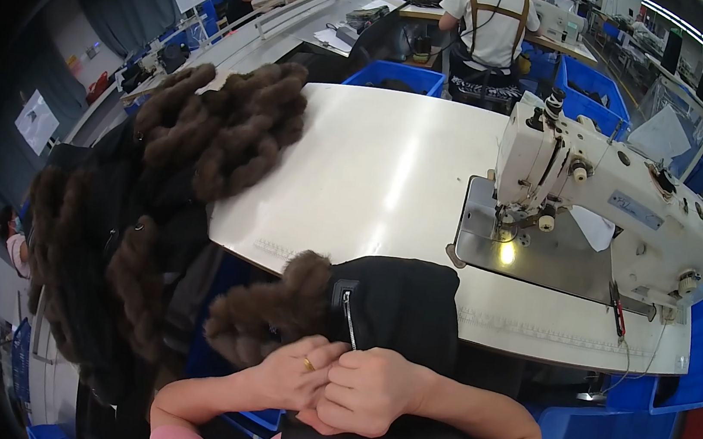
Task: Sewing fur trim onto black fabric or leather pieces using an industrial sewing machine.
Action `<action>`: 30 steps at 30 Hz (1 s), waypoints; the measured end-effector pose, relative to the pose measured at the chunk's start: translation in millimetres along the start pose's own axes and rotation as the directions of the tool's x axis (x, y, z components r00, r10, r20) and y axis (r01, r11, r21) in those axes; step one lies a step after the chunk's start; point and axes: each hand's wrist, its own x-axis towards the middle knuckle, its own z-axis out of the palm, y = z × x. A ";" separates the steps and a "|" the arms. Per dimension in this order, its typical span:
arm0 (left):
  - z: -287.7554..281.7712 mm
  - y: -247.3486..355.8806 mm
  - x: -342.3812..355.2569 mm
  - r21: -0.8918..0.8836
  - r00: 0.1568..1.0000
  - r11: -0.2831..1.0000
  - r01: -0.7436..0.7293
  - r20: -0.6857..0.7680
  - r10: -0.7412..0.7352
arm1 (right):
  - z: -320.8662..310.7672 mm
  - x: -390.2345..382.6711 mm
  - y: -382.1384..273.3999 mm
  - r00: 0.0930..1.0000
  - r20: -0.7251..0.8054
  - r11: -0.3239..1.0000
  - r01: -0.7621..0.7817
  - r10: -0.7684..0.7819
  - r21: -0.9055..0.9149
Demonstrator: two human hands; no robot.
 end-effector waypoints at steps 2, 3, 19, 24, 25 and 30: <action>19.9 -2.2 -7.0 -0.397 0.998 0.916 -0.062 -0.030 0.054 | 6.8 4.2 -10.6 0.999 -0.014 1.000 0.030 -0.030 0.002; 28.3 -4.5 -6.3 -0.396 0.998 0.916 -0.059 -0.031 0.051 | 12.2 4.7 -15.0 0.999 -0.013 1.000 0.031 -0.031 0.005; 48.5 20.3 -10.3 -0.648 0.700 0.406 0.644 0.713 0.027 | 44.2 0.9 -37.8 0.998 0.005 0.993 -0.056 0.056 0.105; 45.9 28.0 -52.6 -0.665 0.686 0.397 0.633 0.719 0.111 | 49.2 -11.9 -37.1 0.995 0.032 0.995 -0.090 0.089 0.030; 38.8 31.6 -50.0 -0.648 0.676 0.389 0.654 0.732 0.084 | 54.9 -6.8 -39.5 0.996 0.033 0.996 -0.079 0.077 0.046; 57.5 16.4 -4.2 -0.668 0.670 0.356 0.654 0.729 0.138 | 56.8 -17.4 -39.6 0.991 0.060 0.992 -0.123 0.120 0.036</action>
